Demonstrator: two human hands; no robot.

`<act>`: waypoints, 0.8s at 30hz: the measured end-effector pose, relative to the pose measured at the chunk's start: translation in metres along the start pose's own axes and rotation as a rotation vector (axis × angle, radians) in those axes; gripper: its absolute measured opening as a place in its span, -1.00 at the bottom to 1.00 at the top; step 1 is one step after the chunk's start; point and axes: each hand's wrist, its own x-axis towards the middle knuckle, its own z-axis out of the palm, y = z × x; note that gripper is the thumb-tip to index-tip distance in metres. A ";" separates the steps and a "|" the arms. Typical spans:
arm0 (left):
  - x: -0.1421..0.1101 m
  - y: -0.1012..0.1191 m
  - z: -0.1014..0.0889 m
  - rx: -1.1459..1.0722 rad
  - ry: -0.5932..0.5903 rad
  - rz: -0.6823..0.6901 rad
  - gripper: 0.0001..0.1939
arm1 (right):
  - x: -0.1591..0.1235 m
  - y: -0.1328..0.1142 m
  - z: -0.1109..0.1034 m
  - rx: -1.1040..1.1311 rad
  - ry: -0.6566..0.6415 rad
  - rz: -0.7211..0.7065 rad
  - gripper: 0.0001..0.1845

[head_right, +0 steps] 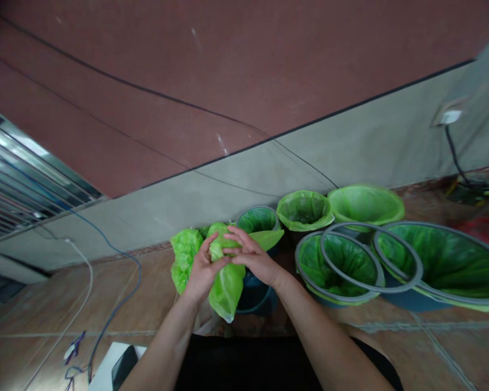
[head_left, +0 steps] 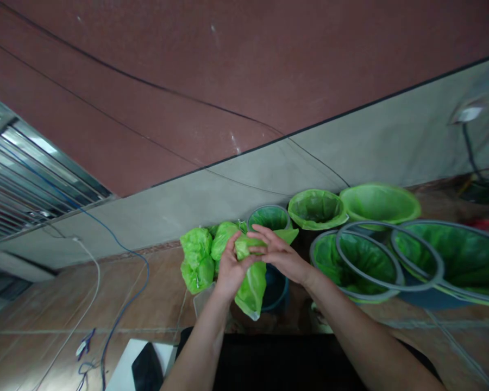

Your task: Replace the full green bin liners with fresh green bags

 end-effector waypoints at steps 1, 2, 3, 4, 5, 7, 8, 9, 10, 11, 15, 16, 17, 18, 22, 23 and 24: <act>0.001 0.003 -0.004 0.077 -0.003 0.029 -0.33 | 0.000 -0.002 -0.001 -0.044 -0.002 -0.008 -0.22; 0.002 0.007 -0.009 0.155 -0.011 0.058 -0.41 | 0.000 -0.004 -0.003 -0.140 0.008 -0.025 -0.22; 0.002 0.014 -0.015 0.242 -0.025 0.093 -0.46 | 0.000 -0.006 -0.005 -0.284 0.028 -0.056 -0.22; 0.002 0.022 -0.021 0.337 -0.049 0.135 -0.49 | 0.000 -0.007 -0.007 -0.462 0.052 -0.097 -0.20; 0.000 0.031 -0.026 0.440 -0.080 0.187 -0.49 | 0.000 -0.008 -0.007 -0.648 0.072 -0.138 -0.16; -0.006 0.050 -0.036 0.629 -0.207 0.272 -0.42 | -0.002 -0.006 -0.006 -0.949 0.066 -0.197 -0.05; -0.010 0.060 -0.040 0.702 -0.287 0.293 -0.36 | -0.002 -0.003 -0.004 -1.038 0.041 -0.204 0.01; -0.014 0.068 -0.043 0.764 -0.360 0.310 -0.30 | -0.003 0.000 -0.002 -1.088 0.010 -0.199 0.05; -0.019 0.076 -0.046 0.809 -0.418 0.330 -0.26 | -0.003 0.005 0.001 -1.112 -0.025 -0.189 0.07; -0.024 0.084 -0.048 0.842 -0.462 0.356 -0.25 | -0.004 0.010 0.005 -1.122 -0.058 -0.178 0.08; -0.041 0.108 -0.059 0.898 -0.546 0.469 -0.31 | -0.004 0.022 0.015 -1.120 -0.140 -0.158 0.02; -0.045 0.114 -0.063 0.909 -0.558 0.483 -0.33 | -0.004 0.023 0.016 -1.119 -0.157 -0.157 -0.01; -0.048 0.120 -0.067 0.920 -0.565 0.492 -0.34 | -0.003 0.024 0.017 -1.123 -0.169 -0.153 -0.04; -0.050 0.125 -0.071 0.931 -0.566 0.502 -0.36 | -0.002 0.025 0.017 -1.134 -0.175 -0.141 -0.05; -0.059 0.142 -0.087 0.963 -0.545 0.568 -0.39 | 0.000 0.030 0.012 -1.227 -0.116 -0.008 -0.01; -0.061 0.145 -0.090 0.957 -0.540 0.588 -0.39 | 0.000 0.032 0.010 -1.247 -0.099 0.025 0.02; -0.063 0.147 -0.092 0.946 -0.537 0.602 -0.40 | 0.000 0.033 0.009 -1.256 -0.089 0.047 0.06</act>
